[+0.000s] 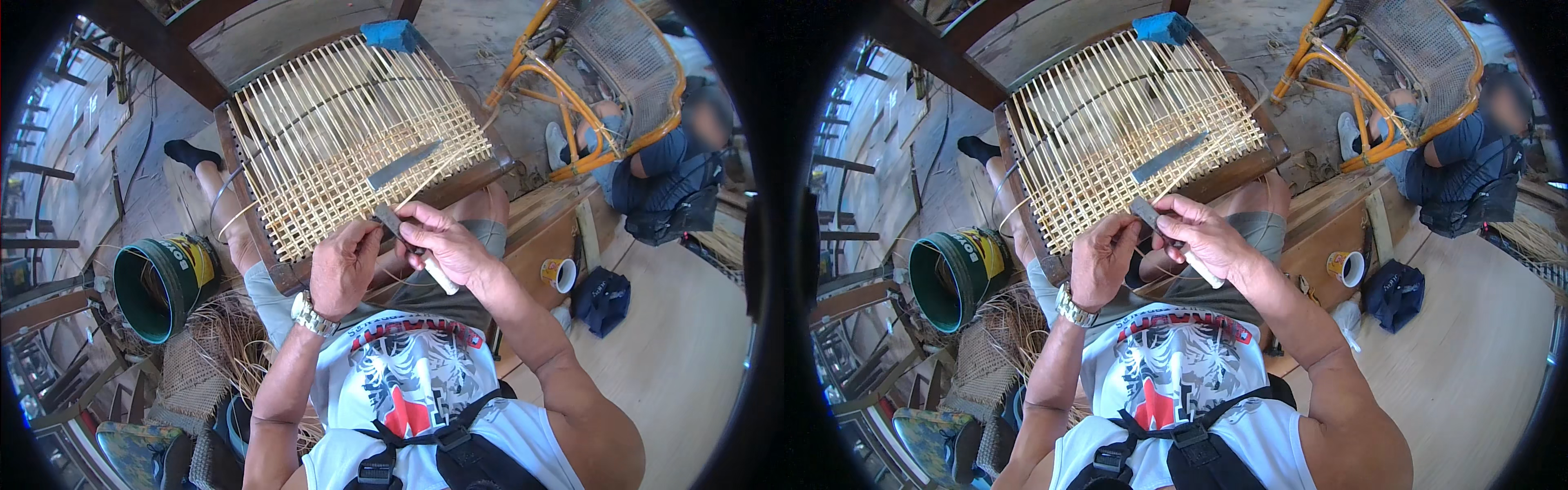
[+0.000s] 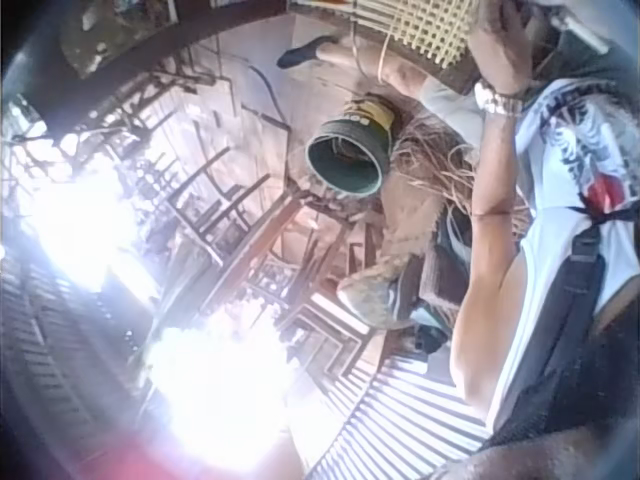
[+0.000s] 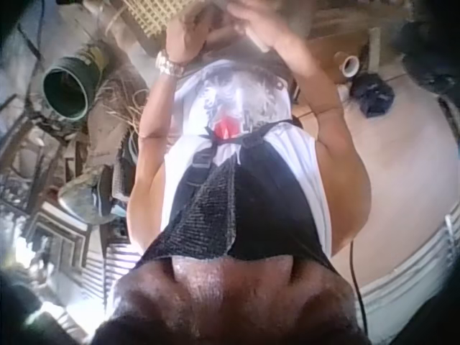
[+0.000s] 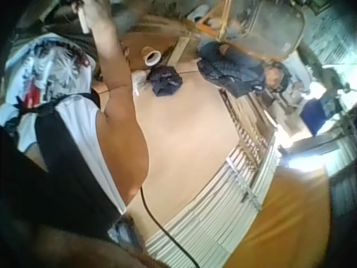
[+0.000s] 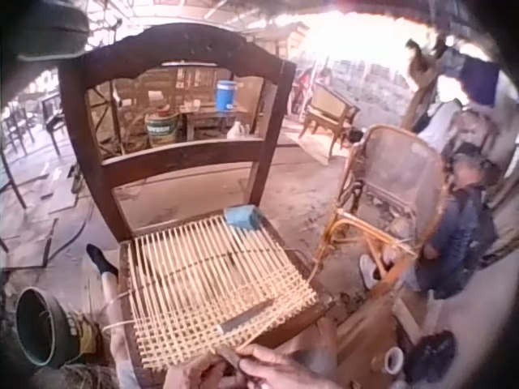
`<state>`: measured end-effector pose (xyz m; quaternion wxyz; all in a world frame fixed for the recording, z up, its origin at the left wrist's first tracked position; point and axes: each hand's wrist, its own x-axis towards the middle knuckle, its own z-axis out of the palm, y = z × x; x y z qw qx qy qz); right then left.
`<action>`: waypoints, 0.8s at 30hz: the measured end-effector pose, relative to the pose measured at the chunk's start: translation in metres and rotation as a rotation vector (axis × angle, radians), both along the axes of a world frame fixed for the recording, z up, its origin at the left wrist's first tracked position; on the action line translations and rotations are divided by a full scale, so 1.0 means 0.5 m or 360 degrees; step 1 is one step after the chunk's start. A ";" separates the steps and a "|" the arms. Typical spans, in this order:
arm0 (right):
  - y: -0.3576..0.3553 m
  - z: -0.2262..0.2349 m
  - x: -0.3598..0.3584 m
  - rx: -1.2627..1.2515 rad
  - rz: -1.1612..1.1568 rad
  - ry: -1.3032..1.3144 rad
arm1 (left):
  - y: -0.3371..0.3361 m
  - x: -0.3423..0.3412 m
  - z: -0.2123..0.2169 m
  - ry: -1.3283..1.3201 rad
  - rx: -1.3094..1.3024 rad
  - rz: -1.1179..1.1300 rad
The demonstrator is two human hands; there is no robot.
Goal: Repairing a chair seat by weaving thin bamboo strips into a grid pattern and securing them to the wooden frame.
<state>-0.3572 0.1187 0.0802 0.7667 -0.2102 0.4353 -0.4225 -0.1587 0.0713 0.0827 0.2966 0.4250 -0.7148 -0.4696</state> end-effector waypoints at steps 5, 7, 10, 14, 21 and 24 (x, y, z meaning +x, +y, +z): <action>0.002 -0.004 -0.013 0.0014 -0.0092 0.0140 | 0.015 0.022 0.003 -0.0093 0.0021 -0.0040; -0.003 -0.004 -0.047 0.0108 -0.0377 0.0093 | 0.023 0.033 0.005 -0.0154 -0.0092 -0.0032; -0.004 0.008 -0.064 0.0032 -0.0165 0.0149 | 0.040 0.046 0.023 -0.0109 -0.0138 -0.0034; -0.019 0.022 -0.086 0.0062 -0.0294 0.0261 | 0.057 0.074 0.025 -0.0157 -0.0124 0.0001; -0.029 0.054 -0.132 0.0083 -0.0289 0.0313 | 0.105 0.145 0.044 -0.0229 -0.0177 0.0017; -0.034 0.059 -0.147 0.0060 -0.0209 0.0366 | 0.123 0.174 0.052 -0.0300 -0.0196 -0.0005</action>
